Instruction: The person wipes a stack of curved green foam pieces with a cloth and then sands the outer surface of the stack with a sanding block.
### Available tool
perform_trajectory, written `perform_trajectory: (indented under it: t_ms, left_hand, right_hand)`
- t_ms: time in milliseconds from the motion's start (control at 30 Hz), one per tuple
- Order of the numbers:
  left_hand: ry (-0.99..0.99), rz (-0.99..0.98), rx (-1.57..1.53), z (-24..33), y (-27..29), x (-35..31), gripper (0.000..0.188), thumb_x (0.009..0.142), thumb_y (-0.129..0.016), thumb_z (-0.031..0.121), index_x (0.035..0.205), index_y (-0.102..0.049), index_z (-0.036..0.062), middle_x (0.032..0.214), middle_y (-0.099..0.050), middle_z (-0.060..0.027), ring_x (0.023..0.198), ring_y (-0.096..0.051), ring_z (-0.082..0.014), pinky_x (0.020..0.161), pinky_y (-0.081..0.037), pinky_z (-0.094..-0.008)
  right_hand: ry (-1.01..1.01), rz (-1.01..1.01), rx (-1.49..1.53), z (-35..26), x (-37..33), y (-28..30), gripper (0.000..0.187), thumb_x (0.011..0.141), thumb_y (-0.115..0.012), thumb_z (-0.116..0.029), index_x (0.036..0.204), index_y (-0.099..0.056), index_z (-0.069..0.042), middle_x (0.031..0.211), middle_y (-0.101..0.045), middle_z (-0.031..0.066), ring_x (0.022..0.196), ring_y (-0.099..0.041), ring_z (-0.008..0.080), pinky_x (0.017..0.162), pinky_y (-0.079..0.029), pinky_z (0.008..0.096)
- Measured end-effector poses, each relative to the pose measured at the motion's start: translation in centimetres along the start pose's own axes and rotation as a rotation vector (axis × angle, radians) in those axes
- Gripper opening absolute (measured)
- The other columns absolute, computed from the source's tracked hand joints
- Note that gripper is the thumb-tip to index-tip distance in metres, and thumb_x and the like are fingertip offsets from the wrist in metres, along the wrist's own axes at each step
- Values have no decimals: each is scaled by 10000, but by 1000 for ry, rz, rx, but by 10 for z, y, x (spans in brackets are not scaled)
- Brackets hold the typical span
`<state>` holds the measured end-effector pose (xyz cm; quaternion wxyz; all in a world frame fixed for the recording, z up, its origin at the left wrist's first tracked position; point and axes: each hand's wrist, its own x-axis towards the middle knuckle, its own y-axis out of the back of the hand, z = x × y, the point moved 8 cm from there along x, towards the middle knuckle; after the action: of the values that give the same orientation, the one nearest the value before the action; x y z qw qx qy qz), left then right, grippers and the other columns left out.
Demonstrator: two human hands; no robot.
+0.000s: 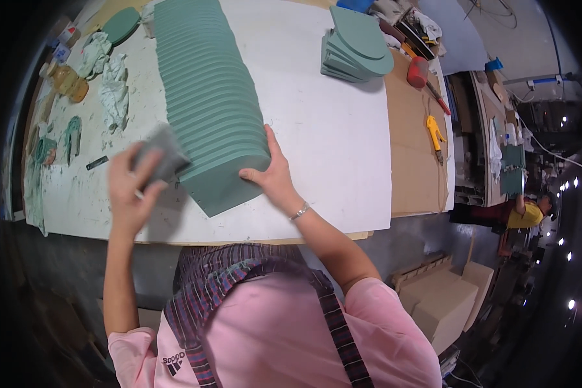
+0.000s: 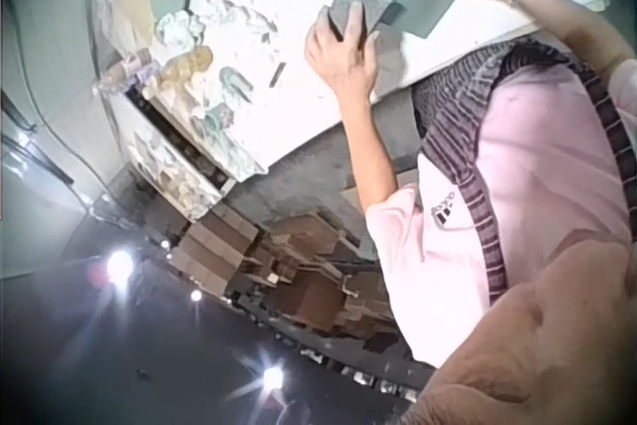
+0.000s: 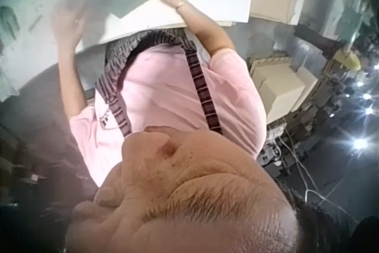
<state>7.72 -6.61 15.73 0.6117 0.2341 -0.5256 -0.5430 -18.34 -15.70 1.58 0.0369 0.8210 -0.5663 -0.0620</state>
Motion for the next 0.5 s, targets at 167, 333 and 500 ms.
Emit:
perform_trajectory:
  t_ms: [167,333,500]
  left_hand:
    - [792,163,-705,-109,-29,-64,529,979,-631,250,1451,-522,36,1247,-627,-86,1060,-559,-145,926,-450,-286]
    - [1059,-95,-1361,-38,-107,-110,704,996,-606,237,1591,-273,61,1442,-517,-73,1231,-548,-187,1080,-395,-335]
    - [905,-24,-1475,-43,-100,-85,609,1037,-550,236,1565,-309,50,1387,-540,-77,1240,-538,-149,1047,-437,-329]
  right_hand:
    - [-6,-14,42,-7,-4,-5,1148,723,-903,-233,1586,-185,9,1536,-421,233,1405,-441,309,1151,-369,366]
    - [-30,-22,87,-16,-2,-7,1131,735,-887,-165,1596,-173,3,1516,-448,214,1377,-464,270,1141,-371,346]
    - [-48,0,29,-20,-4,-4,1129,716,-878,-120,1599,-184,-4,1502,-465,184,1340,-486,246,1126,-388,347]
